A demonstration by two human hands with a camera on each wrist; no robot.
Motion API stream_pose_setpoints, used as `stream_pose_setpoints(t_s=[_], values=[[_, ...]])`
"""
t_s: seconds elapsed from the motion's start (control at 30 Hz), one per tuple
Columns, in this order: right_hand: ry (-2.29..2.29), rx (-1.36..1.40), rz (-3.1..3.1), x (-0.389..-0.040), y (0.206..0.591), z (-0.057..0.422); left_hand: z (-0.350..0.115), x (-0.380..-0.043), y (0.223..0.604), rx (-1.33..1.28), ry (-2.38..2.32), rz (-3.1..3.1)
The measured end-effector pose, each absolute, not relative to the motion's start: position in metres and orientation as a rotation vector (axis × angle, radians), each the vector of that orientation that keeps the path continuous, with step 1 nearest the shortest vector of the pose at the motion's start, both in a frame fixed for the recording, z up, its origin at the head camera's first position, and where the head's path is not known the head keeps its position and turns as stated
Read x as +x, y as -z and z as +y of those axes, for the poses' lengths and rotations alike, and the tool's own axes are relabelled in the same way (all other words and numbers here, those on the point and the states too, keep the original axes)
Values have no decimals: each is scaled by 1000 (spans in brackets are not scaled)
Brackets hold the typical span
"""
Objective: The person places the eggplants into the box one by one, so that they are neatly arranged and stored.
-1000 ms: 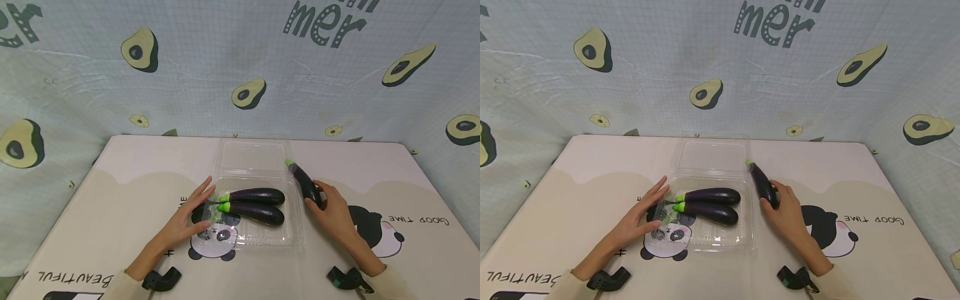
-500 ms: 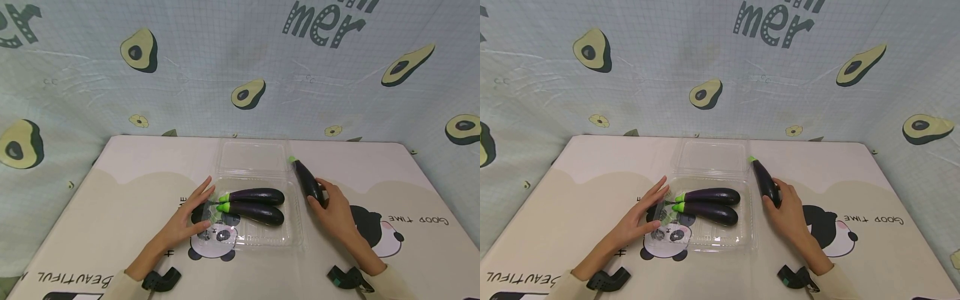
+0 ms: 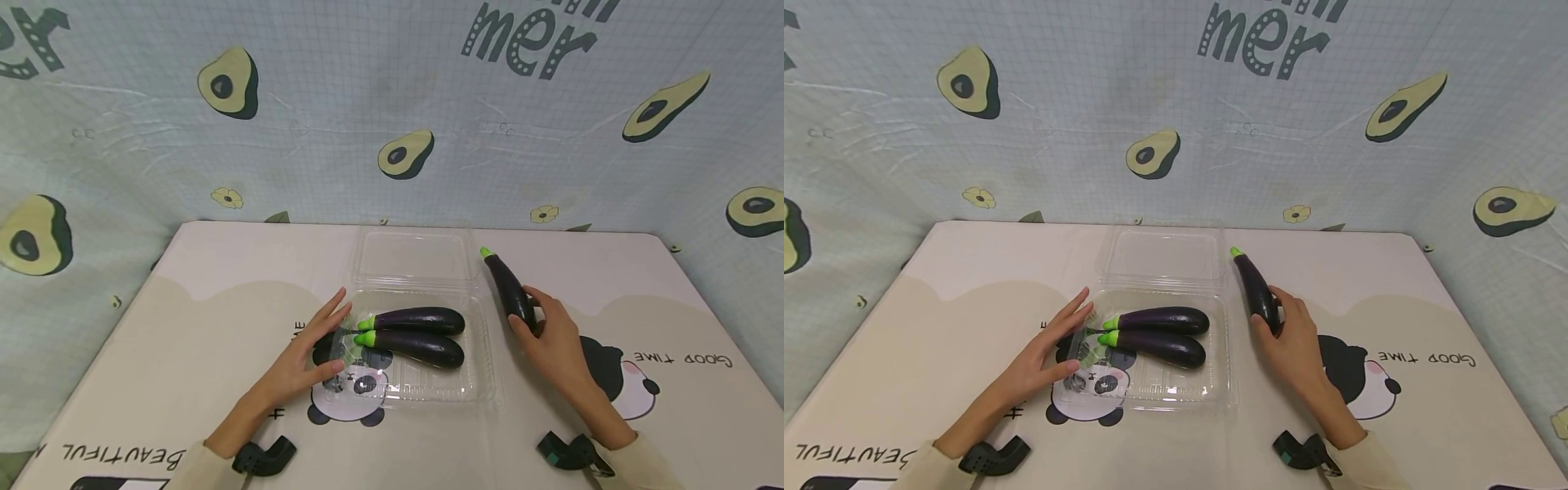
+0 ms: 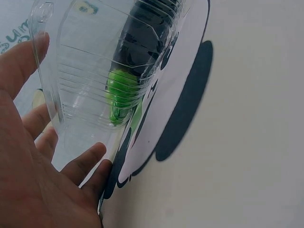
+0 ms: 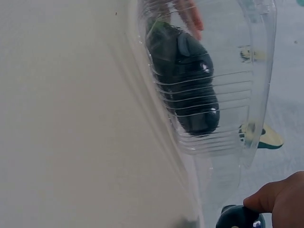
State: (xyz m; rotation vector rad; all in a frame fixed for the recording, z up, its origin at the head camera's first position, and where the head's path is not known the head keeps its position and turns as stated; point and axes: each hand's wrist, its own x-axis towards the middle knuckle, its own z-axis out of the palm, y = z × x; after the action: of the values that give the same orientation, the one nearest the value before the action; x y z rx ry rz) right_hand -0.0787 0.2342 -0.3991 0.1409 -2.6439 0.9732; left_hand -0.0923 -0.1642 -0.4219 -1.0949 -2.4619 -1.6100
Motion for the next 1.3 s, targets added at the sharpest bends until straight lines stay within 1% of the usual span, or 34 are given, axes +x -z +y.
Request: stream_pose_setpoints(t_s=[0.4, 0.93, 1.3], values=[[-964, 143, -2613, -74, 384, 235, -164, -93, 421, -1087, 1610, -2470], [-972, 180, -2591, -69, 374, 233, -164, -93, 423, -1084, 1600, -2477], [-961, 267, -2582, -69, 366, 228, -165, -93, 422, -1094, 1600, -2463]])
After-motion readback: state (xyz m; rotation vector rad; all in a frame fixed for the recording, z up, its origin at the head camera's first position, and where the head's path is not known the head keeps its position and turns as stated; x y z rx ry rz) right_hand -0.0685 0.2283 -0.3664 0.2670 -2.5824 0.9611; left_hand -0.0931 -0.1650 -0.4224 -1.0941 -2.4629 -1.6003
